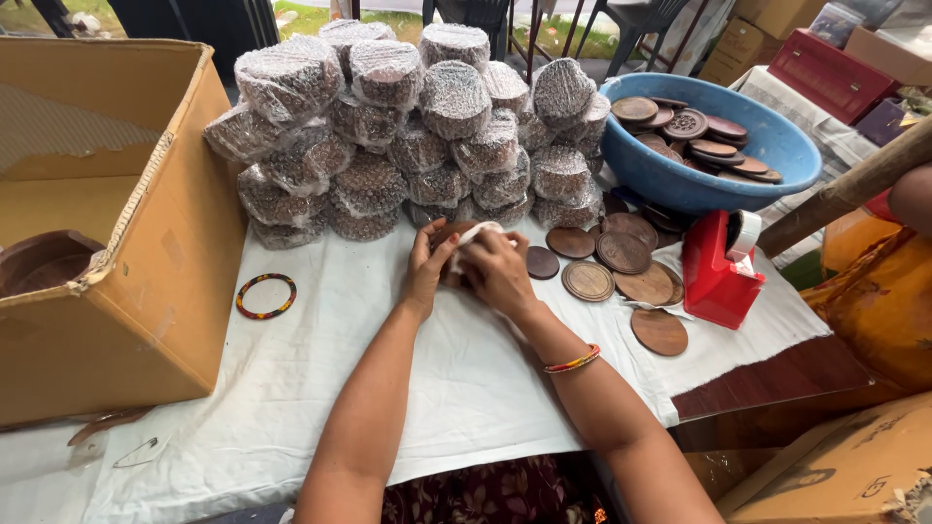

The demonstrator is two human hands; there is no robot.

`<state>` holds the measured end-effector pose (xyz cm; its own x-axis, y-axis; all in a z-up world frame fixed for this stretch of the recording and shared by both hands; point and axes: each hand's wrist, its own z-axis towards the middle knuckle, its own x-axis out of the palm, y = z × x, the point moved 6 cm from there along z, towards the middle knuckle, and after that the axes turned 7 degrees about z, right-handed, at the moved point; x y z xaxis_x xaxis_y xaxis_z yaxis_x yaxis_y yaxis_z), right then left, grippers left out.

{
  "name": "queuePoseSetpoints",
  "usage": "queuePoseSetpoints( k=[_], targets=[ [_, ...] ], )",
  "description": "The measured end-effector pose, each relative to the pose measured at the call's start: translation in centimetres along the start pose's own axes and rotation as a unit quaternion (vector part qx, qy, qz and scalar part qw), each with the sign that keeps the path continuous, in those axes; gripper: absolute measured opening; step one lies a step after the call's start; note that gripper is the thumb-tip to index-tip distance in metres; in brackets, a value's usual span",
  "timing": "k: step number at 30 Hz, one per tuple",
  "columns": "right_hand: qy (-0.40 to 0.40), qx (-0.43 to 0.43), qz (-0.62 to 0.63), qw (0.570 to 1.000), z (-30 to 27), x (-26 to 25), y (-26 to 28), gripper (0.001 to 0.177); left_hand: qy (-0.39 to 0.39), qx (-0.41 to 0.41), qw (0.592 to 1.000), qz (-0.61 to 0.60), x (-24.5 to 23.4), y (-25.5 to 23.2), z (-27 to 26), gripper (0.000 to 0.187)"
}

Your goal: The person is polishing a round wooden coaster using a white cloth. They hold the coaster in one hand and rub it with the cloth in the other, turning it over to clean both sides. The workspace includes a stack of wrapped items and a blue bowl filled with similar wooden pieces.

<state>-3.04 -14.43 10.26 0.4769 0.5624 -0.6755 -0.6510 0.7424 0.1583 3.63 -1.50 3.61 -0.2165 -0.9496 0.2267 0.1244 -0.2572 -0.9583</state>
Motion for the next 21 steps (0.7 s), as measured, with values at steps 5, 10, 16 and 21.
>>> queuePoseSetpoints(
  k=[5,10,16,21],
  targets=[
    [0.002,-0.072,-0.066,0.995,0.7,-0.4,2.4,0.032,0.005,-0.057,0.998,0.015,0.5,-2.6,-1.6,0.073],
    [0.000,0.003,-0.064,0.998,1.0,-0.7,2.2,0.035,0.017,-0.007,1.000,0.016,0.7,-2.6,-1.5,0.061],
    [-0.014,0.047,-0.109,0.993,0.7,0.0,1.6,0.028,0.004,0.088,0.996,-0.018,0.6,-1.3,-0.6,0.058],
    [0.024,0.146,-0.146,0.978,1.2,0.2,1.1,0.034,-0.013,0.090,0.992,0.092,1.0,-2.8,-1.4,0.065]
  ],
)
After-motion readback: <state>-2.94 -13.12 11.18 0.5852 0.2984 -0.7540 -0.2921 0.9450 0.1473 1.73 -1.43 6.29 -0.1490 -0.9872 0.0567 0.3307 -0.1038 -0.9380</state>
